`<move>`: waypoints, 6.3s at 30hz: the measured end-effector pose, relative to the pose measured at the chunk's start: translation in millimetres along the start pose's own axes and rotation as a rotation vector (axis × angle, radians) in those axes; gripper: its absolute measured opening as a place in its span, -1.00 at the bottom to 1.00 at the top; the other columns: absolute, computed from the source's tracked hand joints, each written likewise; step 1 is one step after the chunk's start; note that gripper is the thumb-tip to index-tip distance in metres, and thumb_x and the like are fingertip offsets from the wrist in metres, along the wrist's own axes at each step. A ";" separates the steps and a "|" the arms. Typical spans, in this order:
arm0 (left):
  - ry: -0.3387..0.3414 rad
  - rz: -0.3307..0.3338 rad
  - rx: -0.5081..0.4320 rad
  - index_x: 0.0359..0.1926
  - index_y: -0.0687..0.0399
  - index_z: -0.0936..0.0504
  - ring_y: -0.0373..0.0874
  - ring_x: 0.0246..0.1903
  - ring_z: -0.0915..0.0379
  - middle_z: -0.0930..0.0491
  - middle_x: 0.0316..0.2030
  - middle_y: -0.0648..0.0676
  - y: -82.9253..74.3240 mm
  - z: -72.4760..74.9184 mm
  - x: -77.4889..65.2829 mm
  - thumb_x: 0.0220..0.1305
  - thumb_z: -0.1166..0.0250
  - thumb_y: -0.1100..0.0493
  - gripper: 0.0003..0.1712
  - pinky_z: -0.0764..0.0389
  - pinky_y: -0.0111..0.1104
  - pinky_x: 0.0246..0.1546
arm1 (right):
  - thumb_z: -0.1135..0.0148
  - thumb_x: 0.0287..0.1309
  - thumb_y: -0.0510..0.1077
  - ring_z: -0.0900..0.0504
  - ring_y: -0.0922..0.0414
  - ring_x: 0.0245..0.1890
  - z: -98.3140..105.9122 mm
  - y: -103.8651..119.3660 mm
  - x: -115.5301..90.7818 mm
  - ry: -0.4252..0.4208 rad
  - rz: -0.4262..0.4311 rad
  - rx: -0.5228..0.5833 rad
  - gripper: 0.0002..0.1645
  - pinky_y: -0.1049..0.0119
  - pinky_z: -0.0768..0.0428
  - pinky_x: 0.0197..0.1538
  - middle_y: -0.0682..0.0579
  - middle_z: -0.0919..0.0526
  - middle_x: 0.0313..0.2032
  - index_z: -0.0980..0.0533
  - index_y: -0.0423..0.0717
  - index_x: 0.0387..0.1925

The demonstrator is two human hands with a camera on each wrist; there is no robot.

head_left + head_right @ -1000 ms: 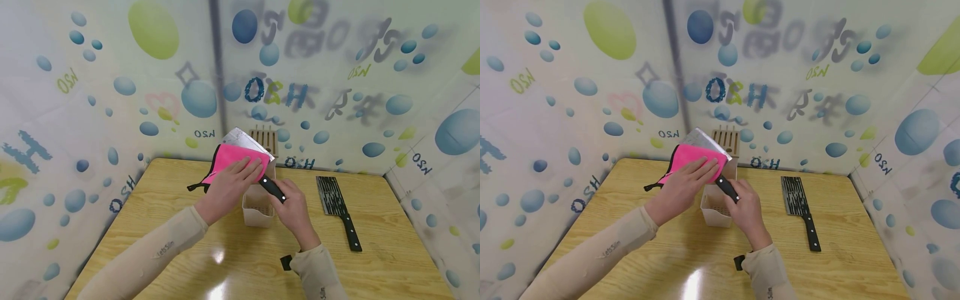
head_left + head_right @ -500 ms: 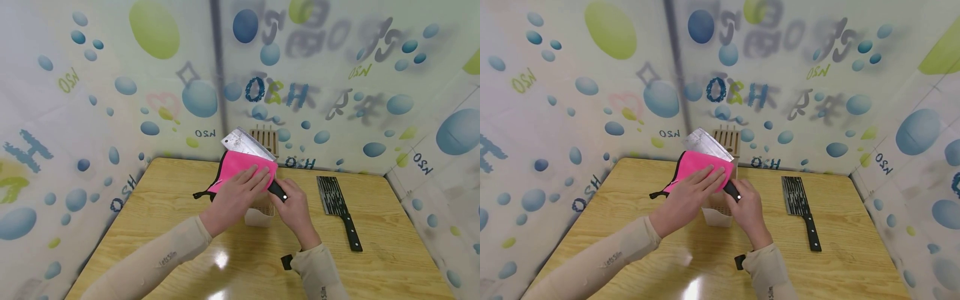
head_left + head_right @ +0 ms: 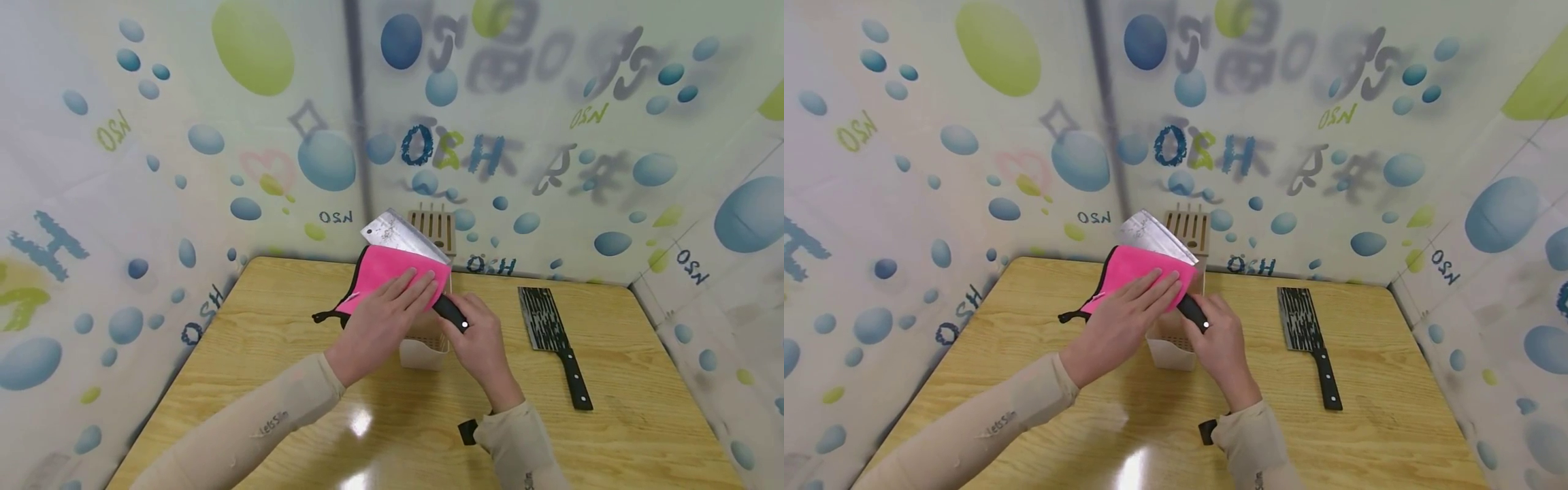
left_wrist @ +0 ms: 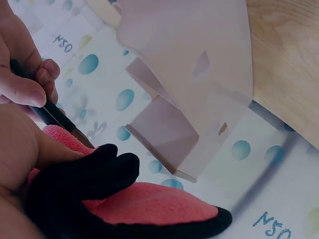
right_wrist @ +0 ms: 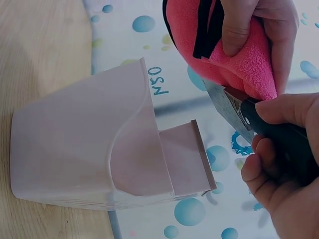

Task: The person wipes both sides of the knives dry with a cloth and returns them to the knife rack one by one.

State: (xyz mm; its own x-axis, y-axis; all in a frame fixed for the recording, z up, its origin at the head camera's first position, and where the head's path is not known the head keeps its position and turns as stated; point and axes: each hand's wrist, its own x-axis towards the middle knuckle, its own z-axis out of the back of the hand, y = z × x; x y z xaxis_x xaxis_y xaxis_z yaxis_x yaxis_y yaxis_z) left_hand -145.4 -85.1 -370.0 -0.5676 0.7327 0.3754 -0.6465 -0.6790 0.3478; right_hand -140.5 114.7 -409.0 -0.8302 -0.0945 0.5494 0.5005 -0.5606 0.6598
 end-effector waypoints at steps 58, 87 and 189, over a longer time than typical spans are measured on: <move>0.136 0.266 -0.124 0.51 0.23 -0.34 0.13 0.47 -0.28 -0.32 0.50 0.18 85.4 -31.9 13.5 0.36 -0.19 0.47 -0.29 -0.29 -0.13 0.51 | -0.53 0.07 -0.35 -0.60 0.04 -0.30 6.5 4.6 -7.8 0.034 0.037 0.002 -0.58 0.17 -0.61 -0.27 -0.14 -0.68 -0.23 -0.68 -0.32 0.02; 0.102 0.357 -0.116 0.53 0.28 -0.28 0.20 0.44 -0.31 -0.28 0.51 0.23 98.3 -43.0 3.6 0.20 -0.28 0.49 -0.15 -0.38 -0.08 0.46 | -0.52 0.10 -0.32 -0.56 0.07 -0.32 8.1 4.8 -8.5 0.034 0.022 0.029 -0.60 0.26 -0.56 -0.32 -0.14 -0.68 -0.22 -0.69 -0.29 0.02; -0.118 -0.068 0.009 0.57 0.13 -0.25 0.06 0.57 -0.07 -0.21 0.57 0.10 7.2 -6.3 0.3 0.35 -0.26 0.44 -0.19 -0.09 -0.19 0.59 | -0.38 0.28 -0.28 -0.59 0.15 -0.40 10.0 2.6 -7.1 0.041 -0.344 0.418 -0.64 0.40 -0.60 -0.35 -0.18 -0.71 -0.27 -0.68 -0.30 0.10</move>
State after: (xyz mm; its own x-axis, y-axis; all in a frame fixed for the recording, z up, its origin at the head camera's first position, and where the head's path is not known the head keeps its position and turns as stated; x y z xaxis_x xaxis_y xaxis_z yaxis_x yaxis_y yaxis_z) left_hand -153.4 -89.6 -372.8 -0.4584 0.7667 0.4495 -0.6763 -0.6291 0.3833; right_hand -130.8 122.1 -406.1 -0.9681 0.0001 0.2506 0.2460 -0.1906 0.9503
